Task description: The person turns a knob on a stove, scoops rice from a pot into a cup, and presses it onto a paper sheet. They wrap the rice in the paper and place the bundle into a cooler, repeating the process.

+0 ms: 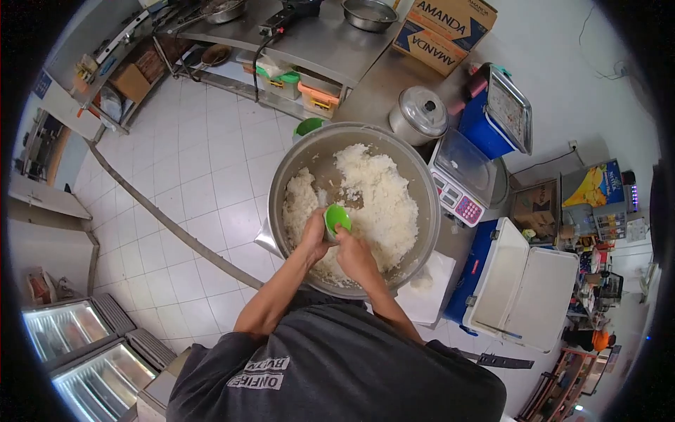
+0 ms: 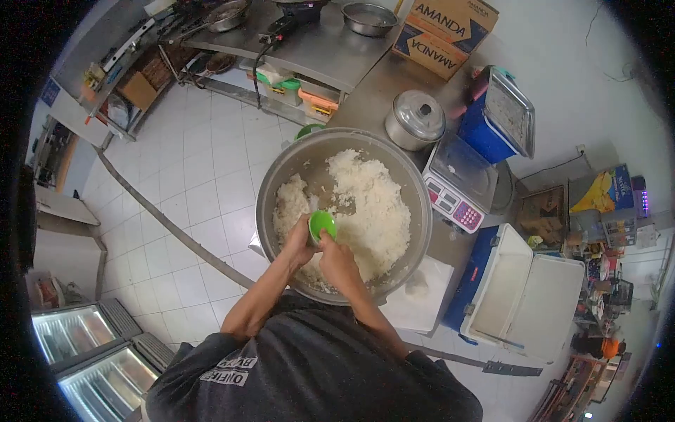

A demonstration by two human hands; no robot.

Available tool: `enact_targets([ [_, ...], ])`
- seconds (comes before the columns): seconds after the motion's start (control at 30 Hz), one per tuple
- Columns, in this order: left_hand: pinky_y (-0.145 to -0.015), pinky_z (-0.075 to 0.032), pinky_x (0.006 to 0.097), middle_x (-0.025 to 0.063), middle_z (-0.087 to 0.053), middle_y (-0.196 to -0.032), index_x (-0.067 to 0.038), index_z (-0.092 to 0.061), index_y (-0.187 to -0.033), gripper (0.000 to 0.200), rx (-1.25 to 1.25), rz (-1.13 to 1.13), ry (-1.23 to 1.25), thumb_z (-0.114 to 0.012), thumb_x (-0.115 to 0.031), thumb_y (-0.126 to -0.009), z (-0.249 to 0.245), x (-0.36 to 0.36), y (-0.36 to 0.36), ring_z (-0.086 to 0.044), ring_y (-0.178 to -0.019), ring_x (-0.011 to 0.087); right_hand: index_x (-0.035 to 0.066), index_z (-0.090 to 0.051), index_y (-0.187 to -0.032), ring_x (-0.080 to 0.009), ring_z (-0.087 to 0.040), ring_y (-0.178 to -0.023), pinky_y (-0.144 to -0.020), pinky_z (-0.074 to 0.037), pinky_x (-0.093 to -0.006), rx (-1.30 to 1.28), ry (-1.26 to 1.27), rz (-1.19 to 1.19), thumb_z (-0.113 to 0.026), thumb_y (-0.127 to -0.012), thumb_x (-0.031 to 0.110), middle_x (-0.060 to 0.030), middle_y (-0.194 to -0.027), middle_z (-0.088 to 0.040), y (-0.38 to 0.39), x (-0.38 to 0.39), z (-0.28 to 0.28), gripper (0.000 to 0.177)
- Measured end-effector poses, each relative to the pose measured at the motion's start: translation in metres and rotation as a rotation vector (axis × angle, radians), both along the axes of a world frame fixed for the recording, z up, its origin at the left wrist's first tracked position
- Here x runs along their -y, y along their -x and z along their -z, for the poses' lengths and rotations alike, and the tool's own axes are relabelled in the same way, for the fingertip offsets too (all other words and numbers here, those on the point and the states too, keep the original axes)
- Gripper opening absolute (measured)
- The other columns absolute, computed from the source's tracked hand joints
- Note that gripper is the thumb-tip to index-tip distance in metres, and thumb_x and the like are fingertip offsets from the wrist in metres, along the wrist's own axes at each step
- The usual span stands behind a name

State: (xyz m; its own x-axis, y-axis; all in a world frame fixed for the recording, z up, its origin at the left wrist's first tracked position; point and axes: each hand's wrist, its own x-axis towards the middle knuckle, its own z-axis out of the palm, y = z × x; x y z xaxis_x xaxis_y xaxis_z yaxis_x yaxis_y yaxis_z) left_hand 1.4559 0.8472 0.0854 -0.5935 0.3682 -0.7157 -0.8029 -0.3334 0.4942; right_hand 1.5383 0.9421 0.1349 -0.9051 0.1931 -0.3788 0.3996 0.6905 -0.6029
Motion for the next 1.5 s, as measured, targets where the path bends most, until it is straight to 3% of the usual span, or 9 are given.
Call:
enact_targets([
  [0.23, -0.083, -0.053, 0.0436, 0.0059, -0.064, -0.110, -0.014, -0.058, -0.117, 0.031, -0.051, -0.019, -0.282, -0.042, -0.033, -0.097, -0.005, 0.001, 0.011, -0.063, -0.099, 0.0203, 0.003, -0.062, -0.121, -0.0363, -0.069, -0.088, -0.077, -0.050, -0.0445, -0.555, 0.196, 0.013, -0.047, -0.099, 0.017, -0.0264, -0.095, -0.067, 0.000, -0.060, -0.009, 0.030],
  [0.67, -0.091, -0.050, 0.0427, 0.0073, -0.064, -0.112, -0.011, -0.058, -0.117, 0.036, -0.093, -0.008, -0.115, -0.038, -0.035, -0.099, 0.008, -0.002, 0.018, -0.062, -0.104, 0.0225, 0.000, -0.062, -0.112, -0.0335, -0.066, -0.080, -0.076, -0.050, -0.0431, -0.293, 0.186, -0.031, -0.046, -0.101, 0.018, -0.0240, -0.085, -0.066, 0.012, -0.034, 0.017, 0.026],
  [0.8, -0.092, -0.051, 0.0410, 0.0064, -0.065, -0.111, -0.010, -0.059, -0.115, 0.037, -0.037, -0.170, -0.338, -0.038, -0.035, -0.099, 0.016, 0.000, 0.020, -0.062, -0.104, 0.0231, -0.001, -0.060, -0.110, -0.0337, -0.067, -0.080, -0.072, -0.050, -0.0433, -0.550, 0.217, 0.006, -0.048, -0.100, 0.019, -0.0210, -0.084, -0.067, 0.014, -0.061, 0.013, 0.026],
  [0.87, -0.092, -0.051, 0.0404, 0.0058, -0.065, -0.111, -0.009, -0.059, -0.115, 0.037, -0.055, -0.267, -0.406, -0.037, -0.035, -0.100, 0.018, 0.002, 0.026, -0.062, -0.104, 0.0231, 0.002, -0.062, -0.110, -0.0247, -0.063, -0.075, -0.075, -0.050, -0.0374, -0.081, 0.615, 0.701, -0.042, -0.105, 0.022, -0.0115, -0.078, -0.065, 0.009, -0.056, -0.009, 0.029],
  [0.97, -0.091, -0.051, 0.0388, 0.0051, -0.065, -0.112, -0.008, -0.058, -0.115, 0.038, -0.010, -0.336, -0.392, -0.036, -0.035, -0.100, 0.016, 0.002, 0.023, -0.062, -0.102, 0.0222, 0.003, -0.060, -0.098, -0.0212, -0.058, -0.067, -0.067, -0.047, -0.0343, -0.185, 0.662, 0.724, -0.042, -0.105, 0.026, -0.0072, -0.070, -0.059, 0.002, -0.038, 0.047, 0.030],
  [1.07, -0.092, -0.050, 0.0377, 0.0047, -0.064, -0.113, -0.008, -0.058, -0.115, 0.037, -0.111, -0.257, -0.331, -0.037, -0.034, -0.099, 0.020, -0.007, 0.017, -0.062, -0.103, 0.0204, 0.000, -0.059, -0.105, -0.0204, -0.055, -0.065, -0.063, -0.044, -0.0372, -0.593, 0.303, 0.419, -0.044, -0.104, 0.025, -0.0113, -0.070, -0.053, 0.000, -0.001, 0.054, 0.029],
  [1.3, -0.091, -0.048, 0.0349, 0.0040, -0.065, -0.107, -0.010, -0.059, -0.113, 0.031, -0.210, -0.162, -0.188, -0.042, -0.032, -0.099, 0.013, 0.005, 0.020, -0.061, -0.100, 0.0185, 0.003, -0.058, -0.093, -0.0076, -0.040, -0.063, -0.057, -0.036, -0.0274, -0.358, 0.451, 0.117, -0.044, -0.105, 0.024, 0.0044, -0.068, -0.044, 0.008, -0.036, 0.044, 0.028],
  [1.37, -0.092, -0.048, 0.0346, 0.0042, -0.065, -0.108, -0.010, -0.059, -0.113, 0.031, -0.117, -0.158, -0.221, -0.042, -0.031, -0.099, 0.009, 0.010, 0.022, -0.061, -0.100, 0.0190, 0.000, -0.060, -0.101, -0.0178, -0.047, -0.069, -0.067, -0.044, -0.0352, -0.254, 0.500, 0.023, -0.046, -0.103, 0.024, -0.0104, -0.070, -0.048, 0.006, -0.053, 0.031, 0.027],
  [1.5, -0.095, -0.050, 0.0375, 0.0052, -0.065, -0.112, -0.009, -0.059, -0.115, 0.032, -0.046, -0.216, -0.312, -0.039, -0.030, -0.100, 0.004, 0.016, 0.027, -0.062, -0.105, 0.0209, 0.001, -0.062, -0.107, -0.0222, -0.057, -0.073, -0.072, -0.047, -0.0361, -0.336, 0.352, 0.242, -0.046, -0.103, 0.022, -0.0142, -0.075, -0.057, 0.007, -0.053, 0.004, 0.026],
])
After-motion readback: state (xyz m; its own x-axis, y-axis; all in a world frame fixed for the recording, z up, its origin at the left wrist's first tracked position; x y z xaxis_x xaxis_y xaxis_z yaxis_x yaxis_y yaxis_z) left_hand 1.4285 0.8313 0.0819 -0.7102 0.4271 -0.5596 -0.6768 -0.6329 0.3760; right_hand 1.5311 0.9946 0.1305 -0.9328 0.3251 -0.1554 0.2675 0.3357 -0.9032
